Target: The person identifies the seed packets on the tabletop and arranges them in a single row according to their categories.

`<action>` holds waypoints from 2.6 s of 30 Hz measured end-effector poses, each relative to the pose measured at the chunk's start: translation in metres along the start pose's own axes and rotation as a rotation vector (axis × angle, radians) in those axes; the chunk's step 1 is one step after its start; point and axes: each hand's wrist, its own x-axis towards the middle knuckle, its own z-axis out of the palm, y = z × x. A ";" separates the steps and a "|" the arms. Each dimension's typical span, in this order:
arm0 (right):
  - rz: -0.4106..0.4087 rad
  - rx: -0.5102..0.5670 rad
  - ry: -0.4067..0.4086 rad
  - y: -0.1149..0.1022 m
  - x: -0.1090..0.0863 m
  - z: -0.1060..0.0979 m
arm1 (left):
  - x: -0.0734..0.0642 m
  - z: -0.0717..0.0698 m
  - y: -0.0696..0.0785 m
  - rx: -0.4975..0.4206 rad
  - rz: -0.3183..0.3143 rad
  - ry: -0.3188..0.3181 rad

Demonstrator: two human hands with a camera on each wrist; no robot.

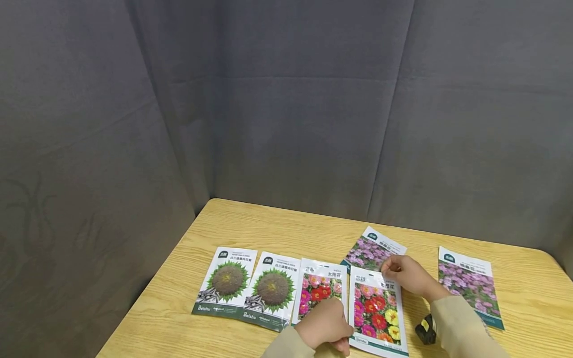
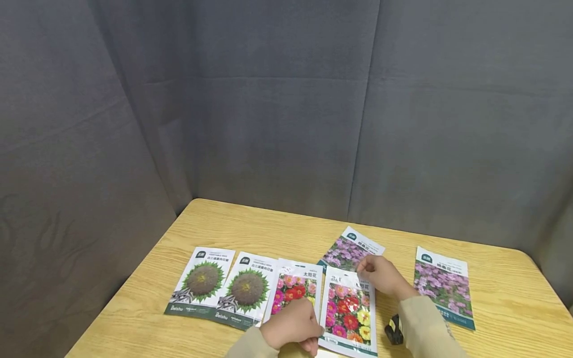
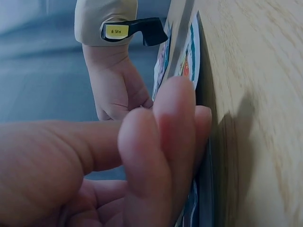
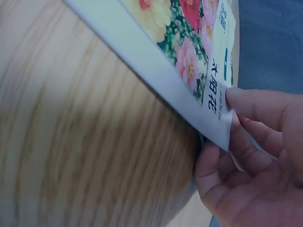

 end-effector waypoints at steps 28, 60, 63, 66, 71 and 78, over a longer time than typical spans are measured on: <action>-0.006 0.066 0.047 0.011 -0.005 0.007 | -0.002 -0.003 -0.004 0.051 0.052 -0.032; 0.032 0.089 0.094 0.016 -0.008 0.004 | -0.008 -0.008 0.008 0.084 0.018 -0.035; 0.031 0.084 0.099 0.016 -0.008 0.003 | -0.006 -0.011 0.011 0.063 0.045 -0.007; 0.040 0.098 0.103 0.015 -0.010 -0.001 | -0.004 -0.017 0.015 0.035 0.086 0.026; 0.092 0.168 0.169 0.015 -0.011 -0.012 | 0.002 -0.036 0.025 0.079 0.176 0.098; 0.137 0.137 0.260 0.021 -0.006 -0.031 | 0.023 -0.065 0.036 0.210 0.227 0.213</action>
